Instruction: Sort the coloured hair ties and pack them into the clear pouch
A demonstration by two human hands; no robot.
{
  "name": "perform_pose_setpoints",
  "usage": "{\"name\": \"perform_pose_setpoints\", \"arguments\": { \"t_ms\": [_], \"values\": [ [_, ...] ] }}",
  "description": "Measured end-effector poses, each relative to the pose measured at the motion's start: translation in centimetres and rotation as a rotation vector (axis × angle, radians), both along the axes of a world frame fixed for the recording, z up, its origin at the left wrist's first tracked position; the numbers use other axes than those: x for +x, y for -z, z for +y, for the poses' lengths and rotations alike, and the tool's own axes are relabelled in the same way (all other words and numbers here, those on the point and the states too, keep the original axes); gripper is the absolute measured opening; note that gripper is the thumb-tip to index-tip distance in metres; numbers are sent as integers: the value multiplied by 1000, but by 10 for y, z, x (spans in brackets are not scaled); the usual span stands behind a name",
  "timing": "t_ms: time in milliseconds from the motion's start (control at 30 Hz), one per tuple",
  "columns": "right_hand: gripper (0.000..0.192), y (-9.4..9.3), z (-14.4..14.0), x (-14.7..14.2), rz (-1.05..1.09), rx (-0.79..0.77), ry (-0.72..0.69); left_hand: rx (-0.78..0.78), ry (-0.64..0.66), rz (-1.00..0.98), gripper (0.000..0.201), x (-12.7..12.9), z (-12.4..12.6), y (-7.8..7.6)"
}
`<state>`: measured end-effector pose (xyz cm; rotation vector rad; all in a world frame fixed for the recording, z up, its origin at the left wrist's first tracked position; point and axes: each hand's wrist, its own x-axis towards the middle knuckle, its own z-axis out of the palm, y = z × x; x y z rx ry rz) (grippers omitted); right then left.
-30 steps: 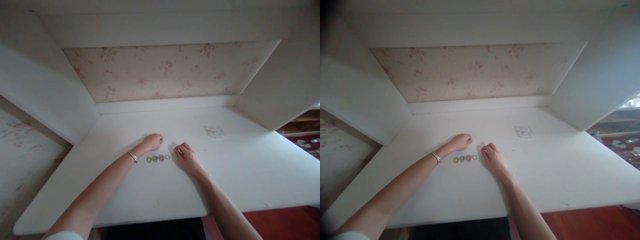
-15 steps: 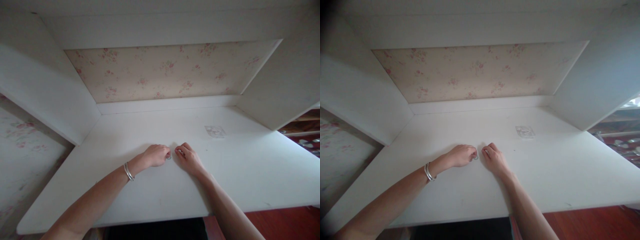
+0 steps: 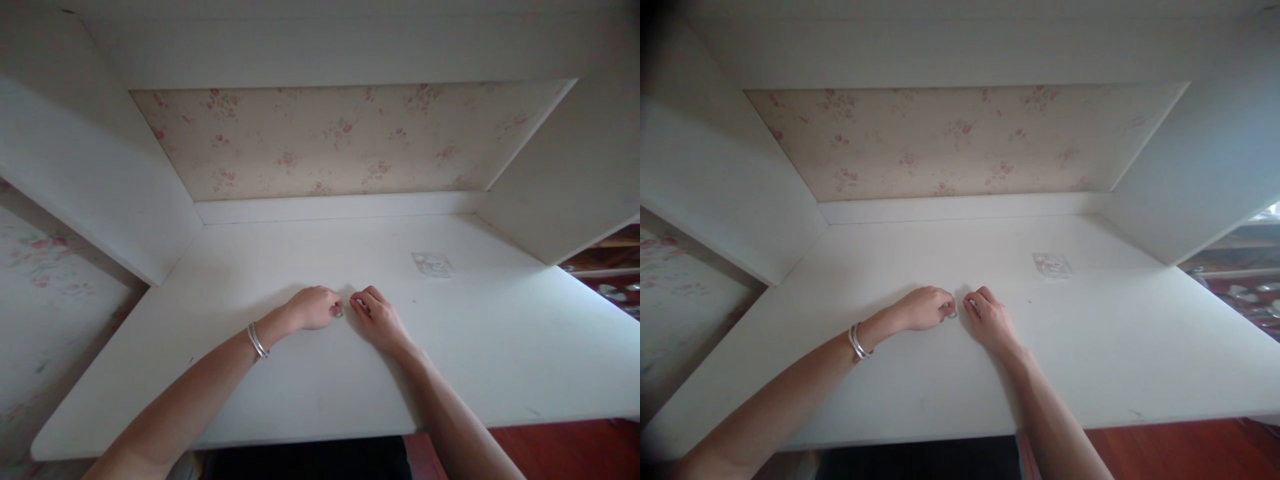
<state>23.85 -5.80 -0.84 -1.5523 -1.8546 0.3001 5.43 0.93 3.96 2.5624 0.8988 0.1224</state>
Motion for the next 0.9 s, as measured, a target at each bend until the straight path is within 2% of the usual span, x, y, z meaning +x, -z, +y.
{"name": "perform_pose_setpoints", "arguments": {
  "t_ms": [100,233,400,533,633,767,900],
  "values": [
    [27,-2,-1,0,-14,-8,3,-47,-75,-118,23,-11,7,-4],
    [27,-3,-2,-1,3,-22,51,-109,-230,-258,23,-38,14,-6],
    [30,-3,3,10,-31,-67,66,-181,-384,-322,28,-80,13,7],
    [33,-3,22,48,-209,-104,166,-267,-471,-420,28,-103,9,27],
    [36,-7,40,91,-349,-117,342,-299,-506,-484,27,-108,8,36],
    [53,-17,58,141,-490,-217,623,-301,-486,-471,27,-108,7,37],
    [72,-17,68,171,-443,-390,738,-285,-478,-454,27,-108,6,34]
  ]
}}
